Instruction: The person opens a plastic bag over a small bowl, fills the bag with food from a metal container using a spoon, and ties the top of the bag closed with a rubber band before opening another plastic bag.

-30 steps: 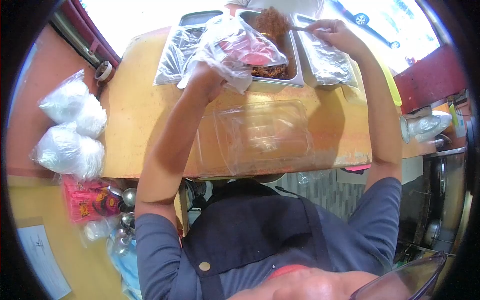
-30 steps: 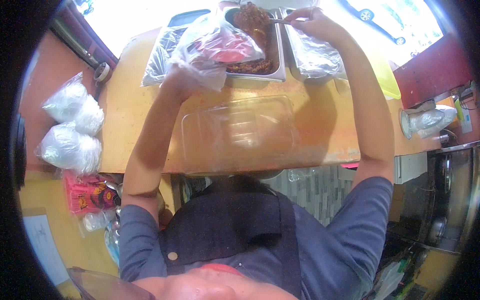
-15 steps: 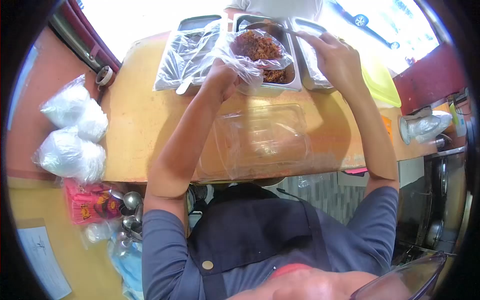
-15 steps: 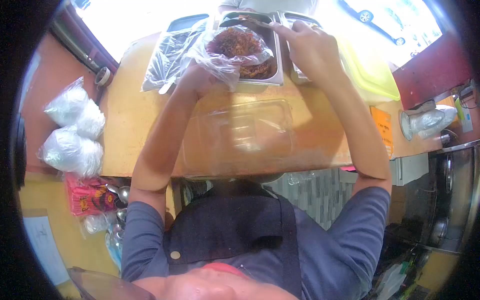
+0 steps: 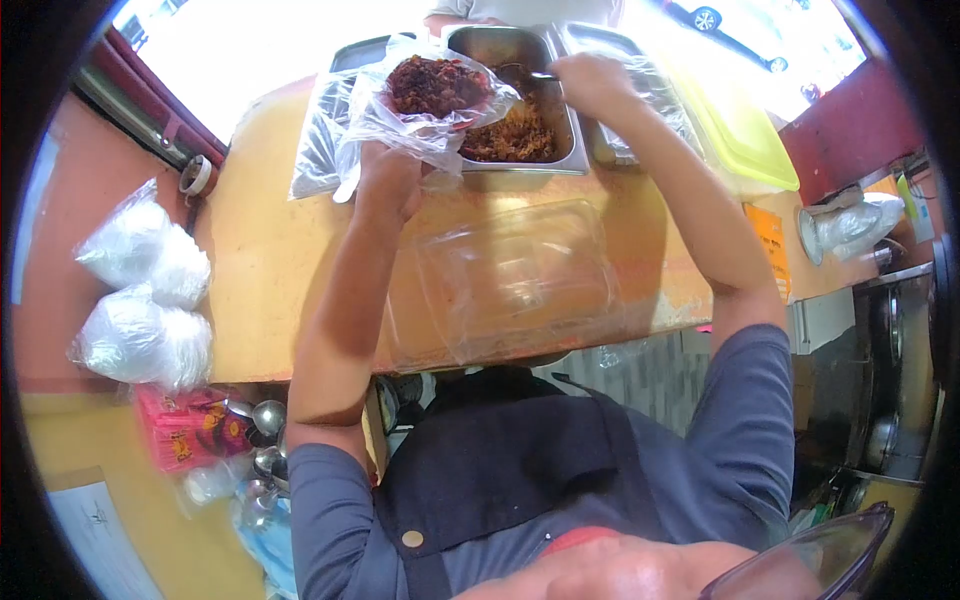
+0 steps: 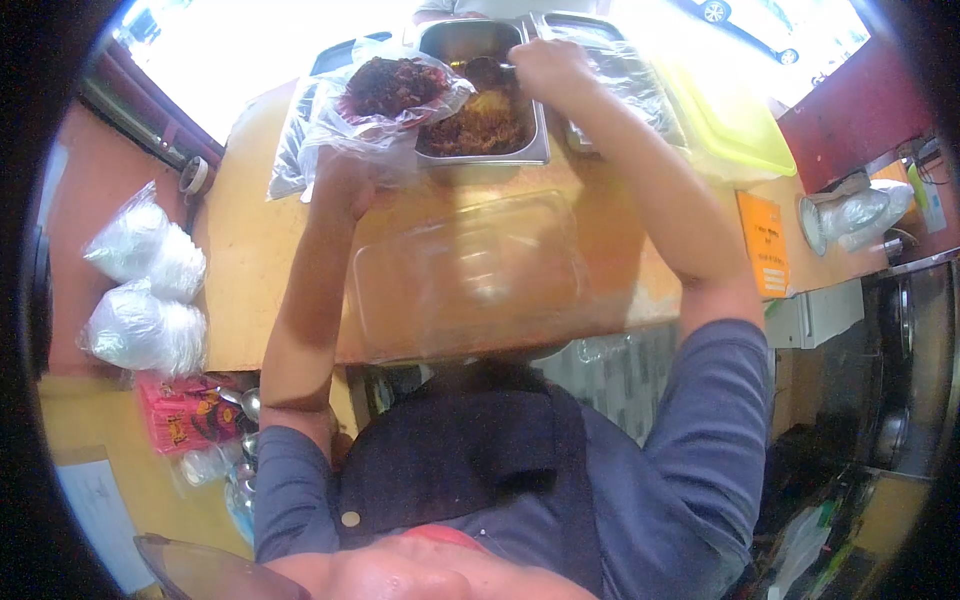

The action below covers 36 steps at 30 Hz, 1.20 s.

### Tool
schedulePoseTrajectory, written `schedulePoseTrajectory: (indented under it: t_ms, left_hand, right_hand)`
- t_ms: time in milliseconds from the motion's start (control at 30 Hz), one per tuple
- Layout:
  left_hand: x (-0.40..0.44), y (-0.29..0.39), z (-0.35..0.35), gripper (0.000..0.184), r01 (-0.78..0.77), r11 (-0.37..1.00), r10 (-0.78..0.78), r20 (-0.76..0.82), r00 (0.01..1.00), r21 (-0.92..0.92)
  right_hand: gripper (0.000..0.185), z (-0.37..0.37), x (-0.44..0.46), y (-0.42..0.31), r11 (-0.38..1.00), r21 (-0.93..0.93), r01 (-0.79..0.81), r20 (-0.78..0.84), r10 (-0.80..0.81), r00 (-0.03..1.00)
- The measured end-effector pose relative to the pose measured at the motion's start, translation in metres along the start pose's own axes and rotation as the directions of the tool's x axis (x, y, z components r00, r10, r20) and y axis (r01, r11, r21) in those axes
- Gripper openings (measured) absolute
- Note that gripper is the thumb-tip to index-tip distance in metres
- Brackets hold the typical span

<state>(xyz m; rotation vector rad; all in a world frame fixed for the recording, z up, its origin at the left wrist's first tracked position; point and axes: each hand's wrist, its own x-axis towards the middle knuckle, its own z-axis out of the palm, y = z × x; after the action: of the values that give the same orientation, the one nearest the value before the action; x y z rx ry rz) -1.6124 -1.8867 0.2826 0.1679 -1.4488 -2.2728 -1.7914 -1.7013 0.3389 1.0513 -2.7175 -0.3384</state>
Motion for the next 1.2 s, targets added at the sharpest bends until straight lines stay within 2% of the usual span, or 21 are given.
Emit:
schedulePoseTrajectory:
  t_ms: [67, 133, 200, 267, 367, 567, 667, 767, 867, 967, 1067, 1100, 1200]
  left_hand:
    - [-0.003, -0.002, 0.003, 0.036, -0.075, 0.994, 0.074, 0.02, 0.997, 0.075]
    - [-0.004, -0.004, 0.003, 0.037, -0.254, 0.878, 0.25, 0.064, 0.966, 0.406]
    - [-0.004, -0.006, 0.002, 0.041, -0.243, 0.882, 0.247, 0.044, 0.968, 0.404]
    - [-0.002, -0.012, -0.001, 0.047, -0.052, 0.997, 0.054, -0.035, 0.998, 0.062]
    - [-0.003, -0.022, -0.002, 0.045, -0.192, 0.961, 0.197, -0.006, 0.98, 0.197]
    - [-0.01, -0.023, 0.003, 0.042, -0.243, 0.95, 0.258, -0.054, 0.965, 0.196]
    - [-0.009, -0.029, -0.002, 0.041, -0.203, 0.975, 0.209, -0.066, 0.976, 0.089]
    - [-0.006, -0.033, -0.003, 0.04, -0.225, 0.973, 0.229, -0.086, 0.97, 0.051]
    - [-0.011, -0.02, 0.004, 0.041, -0.22, 0.975, 0.218, -0.079, 0.973, -0.021]
    - [-0.01, -0.004, 0.008, 0.041, -0.198, 0.963, 0.185, -0.083, 0.979, -0.182]
    - [-0.007, 0.01, 0.003, 0.041, -0.199, 0.98, 0.199, -0.105, 0.974, 0.007]
    - [-0.007, 0.013, 0.004, 0.039, -0.174, 0.98, 0.161, -0.139, 0.977, -0.092]
    - [0.0, 0.012, -0.005, 0.035, -0.115, 0.992, 0.12, -0.094, 0.988, 0.06]
  right_hand:
    - [0.026, 0.005, 0.012, -0.014, 0.996, -0.067, 0.053, 0.085, -0.047, 0.995]
    - [0.025, 0.006, 0.008, -0.014, 0.993, 0.053, 0.101, 0.055, -0.104, 0.993]
    - [0.025, 0.01, 0.007, -0.012, 0.977, 0.161, 0.142, 0.063, -0.154, 0.986]
    - [0.027, 0.017, 0.007, -0.011, 0.951, 0.258, 0.168, 0.109, -0.202, 0.973]
    - [0.028, 0.009, -0.004, -0.003, 0.894, 0.373, 0.248, 0.136, -0.317, 0.939]
    - [0.029, 0.014, 0.002, -0.022, 0.88, 0.456, 0.135, 0.309, -0.298, 0.903]
    - [0.029, 0.012, -0.009, -0.019, 0.82, 0.553, 0.144, 0.25, -0.328, 0.911]
    - [0.026, 0.017, -0.014, -0.011, 0.805, 0.585, 0.097, 0.251, -0.294, 0.922]
    - [0.023, 0.007, -0.022, -0.001, 0.72, 0.69, -0.075, 0.338, -0.228, 0.913]
    - [0.022, 0.022, -0.019, 0.017, 0.718, 0.687, -0.11, 0.325, -0.169, 0.93]
    - [0.024, 0.02, -0.029, 0.03, 0.636, 0.769, -0.062, 0.177, -0.118, 0.977]
    - [0.024, 0.016, -0.031, 0.034, 0.657, 0.752, -0.059, 0.151, -0.085, 0.985]
    - [0.025, -0.005, -0.035, 0.045, 0.684, 0.727, -0.056, 0.099, -0.023, 0.995]
